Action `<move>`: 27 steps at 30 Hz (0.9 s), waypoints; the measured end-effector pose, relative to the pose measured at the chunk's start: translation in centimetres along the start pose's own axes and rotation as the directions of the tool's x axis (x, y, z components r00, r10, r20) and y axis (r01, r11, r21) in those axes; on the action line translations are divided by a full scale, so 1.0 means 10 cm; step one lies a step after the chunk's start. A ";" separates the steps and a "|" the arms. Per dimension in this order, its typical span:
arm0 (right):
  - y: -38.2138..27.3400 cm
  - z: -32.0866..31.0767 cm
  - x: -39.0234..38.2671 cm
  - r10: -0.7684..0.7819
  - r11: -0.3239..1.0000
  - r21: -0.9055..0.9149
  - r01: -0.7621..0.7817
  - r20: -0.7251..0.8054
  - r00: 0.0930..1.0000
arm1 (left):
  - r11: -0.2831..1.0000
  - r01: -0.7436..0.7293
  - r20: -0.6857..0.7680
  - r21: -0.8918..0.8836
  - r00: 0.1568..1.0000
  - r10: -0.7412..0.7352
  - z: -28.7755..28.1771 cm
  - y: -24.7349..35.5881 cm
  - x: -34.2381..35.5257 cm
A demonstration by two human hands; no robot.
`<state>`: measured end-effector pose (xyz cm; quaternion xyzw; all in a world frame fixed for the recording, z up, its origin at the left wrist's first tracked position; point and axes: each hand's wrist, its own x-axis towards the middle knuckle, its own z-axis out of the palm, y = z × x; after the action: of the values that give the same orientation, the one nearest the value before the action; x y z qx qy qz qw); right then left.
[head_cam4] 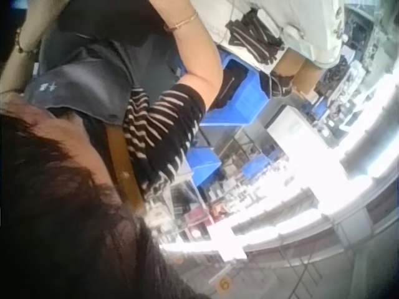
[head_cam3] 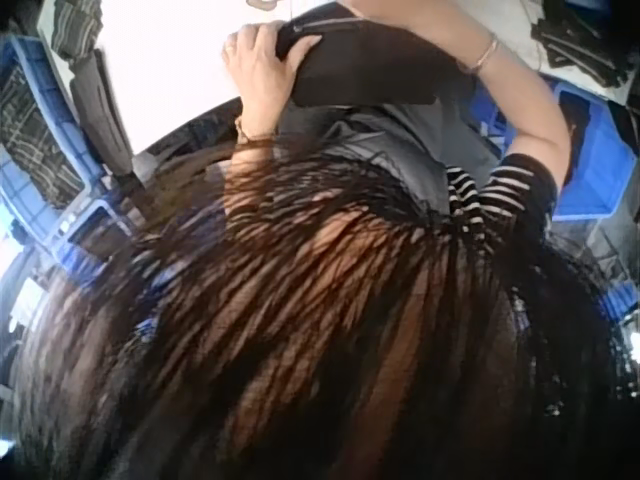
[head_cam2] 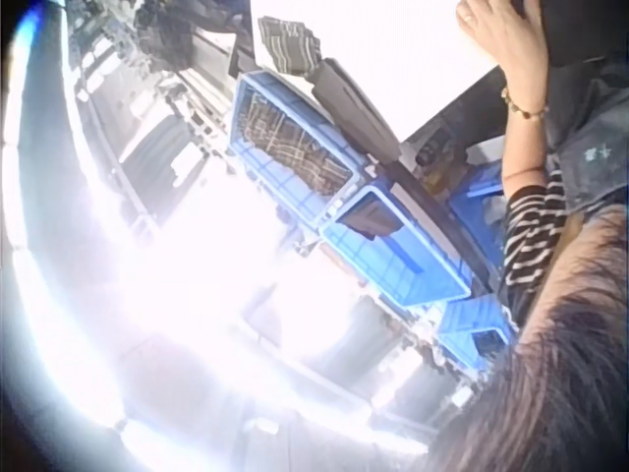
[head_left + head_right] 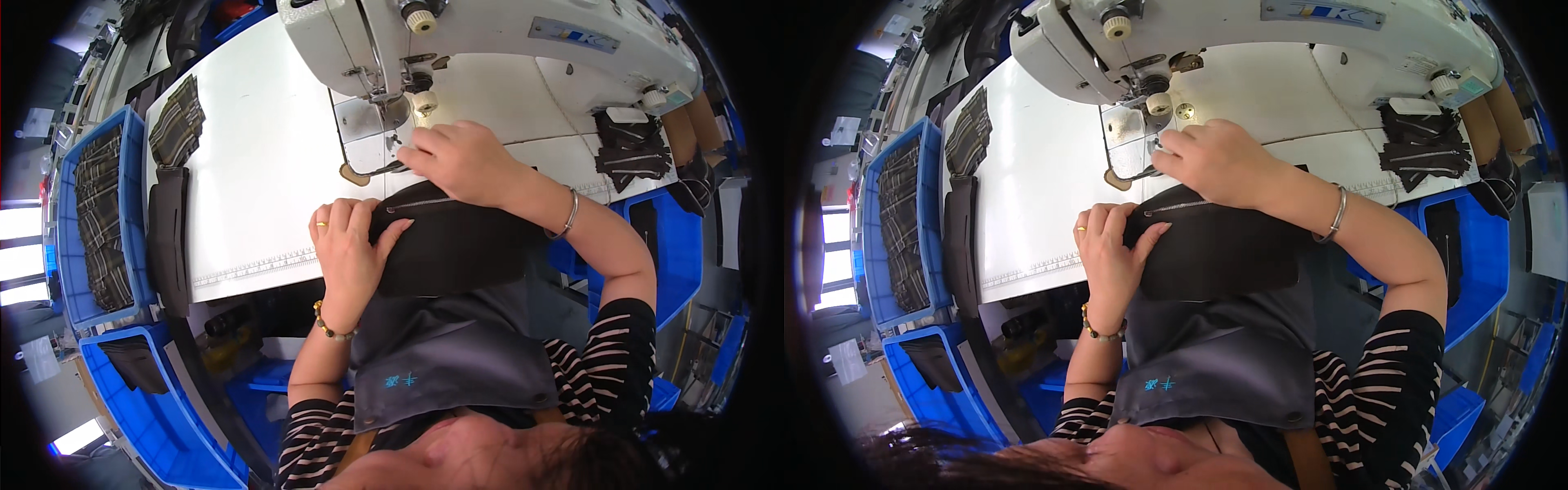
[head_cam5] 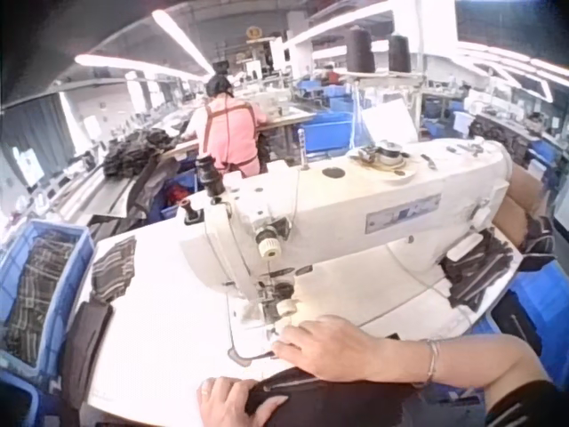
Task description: The person sews zippers onto black fabric pieces using an industrial sewing machine. They align the zipper tape with the fabric edge, guide the material under the presser foot, and stitch along the zipper line. The person handles multiple fabric pieces, including plaid and solid black materials, and places finished items into a blue bin.
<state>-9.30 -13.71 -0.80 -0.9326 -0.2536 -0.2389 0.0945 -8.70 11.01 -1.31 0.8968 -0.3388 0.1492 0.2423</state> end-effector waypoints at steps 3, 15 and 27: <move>-0.08 0.11 0.09 -0.061 0.998 0.031 0.060 0.048 0.997 | 1.000 -0.005 -0.013 -0.017 1.000 0.005 0.03 -0.04 -0.03; 0.49 -0.41 -0.51 0.326 0.907 -0.284 -0.311 0.006 0.945 | 0.958 0.002 0.001 -0.287 1.000 -0.001 -0.03 -0.06 -0.02; -0.33 -1.18 -0.66 0.336 0.383 0.620 -0.685 0.598 0.728 | -0.003 0.571 0.561 -0.821 0.806 -0.189 -0.28 -0.12 -0.12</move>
<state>-20.72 -17.19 6.37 -0.8371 -0.0383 0.1307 0.5298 -9.05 13.99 0.10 0.5763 -0.1203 -0.3160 0.7440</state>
